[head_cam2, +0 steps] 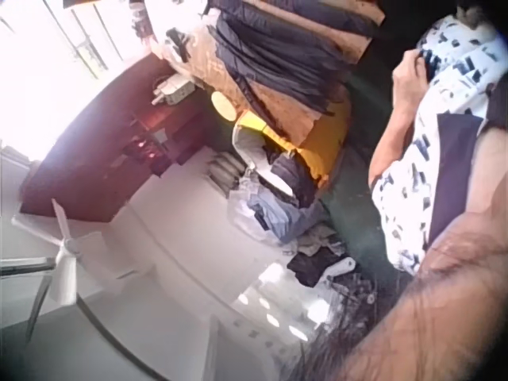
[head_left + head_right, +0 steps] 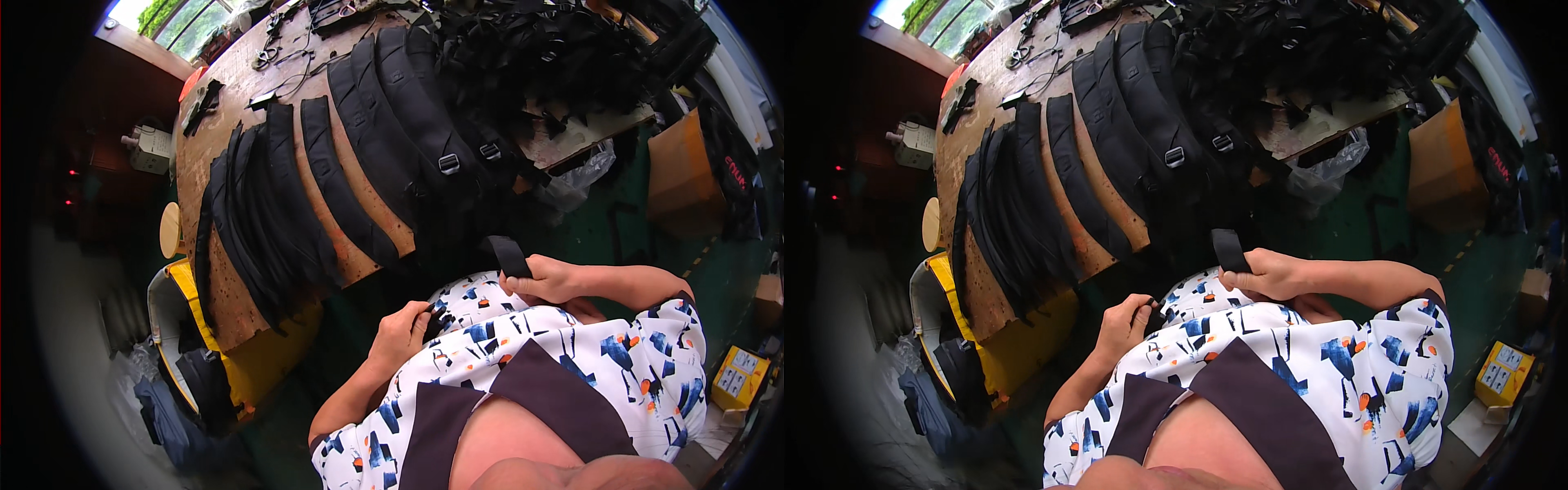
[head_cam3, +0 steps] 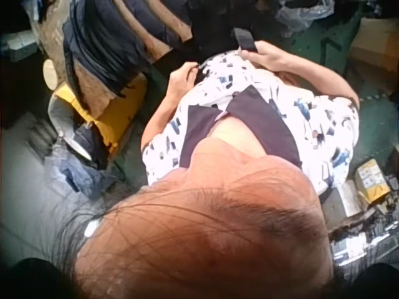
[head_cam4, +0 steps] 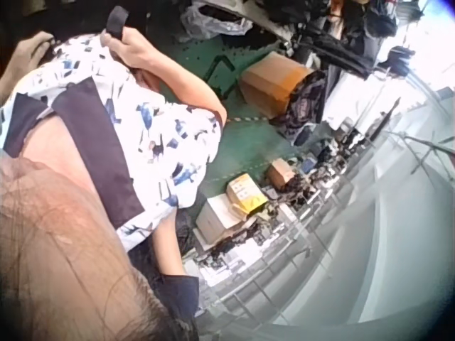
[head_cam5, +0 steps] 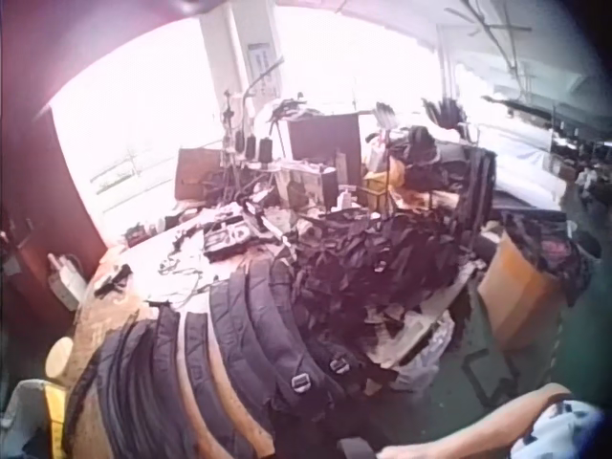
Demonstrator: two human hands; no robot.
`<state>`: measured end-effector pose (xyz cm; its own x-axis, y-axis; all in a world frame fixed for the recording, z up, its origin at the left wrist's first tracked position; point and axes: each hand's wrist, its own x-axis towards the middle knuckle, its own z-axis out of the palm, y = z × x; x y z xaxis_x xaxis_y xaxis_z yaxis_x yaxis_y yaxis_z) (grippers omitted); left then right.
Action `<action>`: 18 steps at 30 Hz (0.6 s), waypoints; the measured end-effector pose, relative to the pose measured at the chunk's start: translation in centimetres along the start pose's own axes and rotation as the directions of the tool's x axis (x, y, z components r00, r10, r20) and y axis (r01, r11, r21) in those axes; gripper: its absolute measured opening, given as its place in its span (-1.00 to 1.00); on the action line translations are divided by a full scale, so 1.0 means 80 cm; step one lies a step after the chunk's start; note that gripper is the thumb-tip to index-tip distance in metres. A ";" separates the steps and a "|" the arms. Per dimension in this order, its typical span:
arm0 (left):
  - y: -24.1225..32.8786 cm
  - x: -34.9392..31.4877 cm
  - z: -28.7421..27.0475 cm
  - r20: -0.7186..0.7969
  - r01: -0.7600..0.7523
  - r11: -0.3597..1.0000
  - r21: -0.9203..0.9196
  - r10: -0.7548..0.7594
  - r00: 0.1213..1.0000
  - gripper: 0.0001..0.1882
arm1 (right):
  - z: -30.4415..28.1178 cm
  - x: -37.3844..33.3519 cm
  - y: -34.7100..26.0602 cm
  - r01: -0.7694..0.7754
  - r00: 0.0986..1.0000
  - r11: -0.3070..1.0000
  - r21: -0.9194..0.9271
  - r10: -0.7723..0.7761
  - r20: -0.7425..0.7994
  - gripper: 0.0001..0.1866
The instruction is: The person threads straps through plastic buckles and attaches them to backpack shoulder pads one by one by hand, then arranges the straps on the work table.
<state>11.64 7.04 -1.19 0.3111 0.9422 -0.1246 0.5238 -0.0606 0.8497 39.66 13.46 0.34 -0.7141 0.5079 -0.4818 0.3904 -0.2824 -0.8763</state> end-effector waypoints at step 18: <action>0.001 -0.108 -0.068 -0.928 0.444 0.832 0.332 0.205 0.310 -0.75 | -0.053 -0.134 -0.006 0.786 0.340 0.575 0.229 -0.092 -0.936 -0.70</action>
<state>4.65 0.68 2.77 -0.5326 0.5855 0.6112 0.8372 0.2586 0.4819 49.60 11.60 5.89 0.2650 0.9603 -0.0866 -0.4698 0.0501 -0.8814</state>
